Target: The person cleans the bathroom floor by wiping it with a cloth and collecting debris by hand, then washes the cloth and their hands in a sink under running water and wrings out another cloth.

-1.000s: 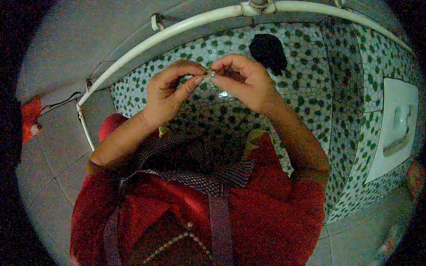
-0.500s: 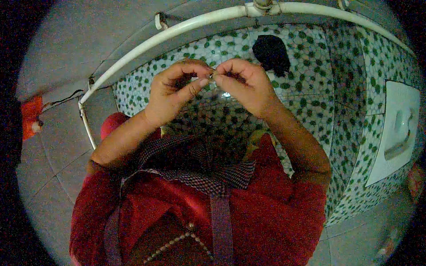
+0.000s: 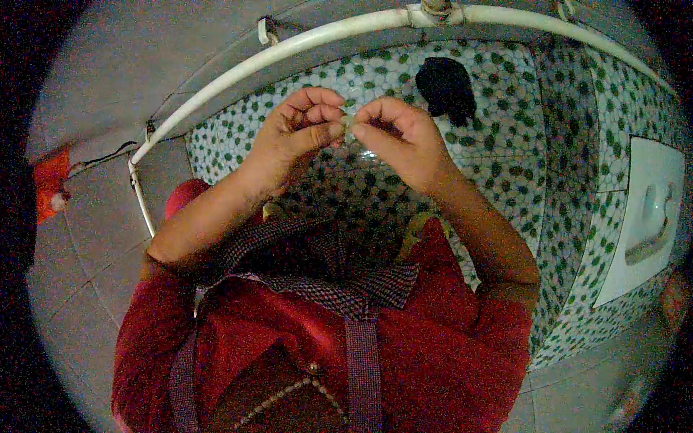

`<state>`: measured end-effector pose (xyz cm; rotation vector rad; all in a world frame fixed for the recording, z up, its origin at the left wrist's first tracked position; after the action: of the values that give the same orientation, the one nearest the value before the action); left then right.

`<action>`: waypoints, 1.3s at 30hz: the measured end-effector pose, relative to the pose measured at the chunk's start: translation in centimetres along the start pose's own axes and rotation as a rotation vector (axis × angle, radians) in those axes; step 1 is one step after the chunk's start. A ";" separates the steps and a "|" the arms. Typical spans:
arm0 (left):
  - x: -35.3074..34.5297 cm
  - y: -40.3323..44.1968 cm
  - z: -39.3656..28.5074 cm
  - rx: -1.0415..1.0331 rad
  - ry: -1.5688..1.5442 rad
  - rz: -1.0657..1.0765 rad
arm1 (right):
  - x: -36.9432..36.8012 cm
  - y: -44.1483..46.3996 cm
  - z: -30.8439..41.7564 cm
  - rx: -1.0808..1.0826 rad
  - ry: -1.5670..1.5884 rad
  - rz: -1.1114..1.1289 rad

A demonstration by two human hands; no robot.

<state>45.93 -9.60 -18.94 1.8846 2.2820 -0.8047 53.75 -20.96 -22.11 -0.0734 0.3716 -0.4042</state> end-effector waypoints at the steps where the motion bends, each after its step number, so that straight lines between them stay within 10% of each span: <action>1: 0.1 0.1 0.2 -0.002 0.005 -0.003 | -0.1 0.1 0.0 0.023 -0.008 -0.008; 14: 1.2 0.0 1.3 -0.011 0.197 0.015 | 0.6 0.1 -1.7 0.110 -0.295 -0.062; 21: 2.3 -0.1 1.1 0.036 0.144 -0.044 | 13.0 1.4 -8.1 0.197 -0.765 -0.540; 26: 2.0 0.5 1.5 0.034 -0.044 -0.041 | 14.9 1.8 -13.1 0.063 -1.477 -0.472; 39: 2.3 1.2 -0.1 0.001 -0.169 0.018 | 14.2 1.4 -14.8 -0.074 -1.481 -0.272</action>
<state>46.47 -7.42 -20.15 1.7604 2.1618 -0.9246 60.90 -25.22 -40.91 -0.4627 -1.0962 -0.5018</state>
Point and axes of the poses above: each hand's wrist, its own y-axis towards the middle knuckle, its own x-axis out of the back of the hand, z = x × y, the point moved 6 cm from there along y, towards the middle knuckle, and after that the axes turned 6 degrees about z, right-handed, at the moved point
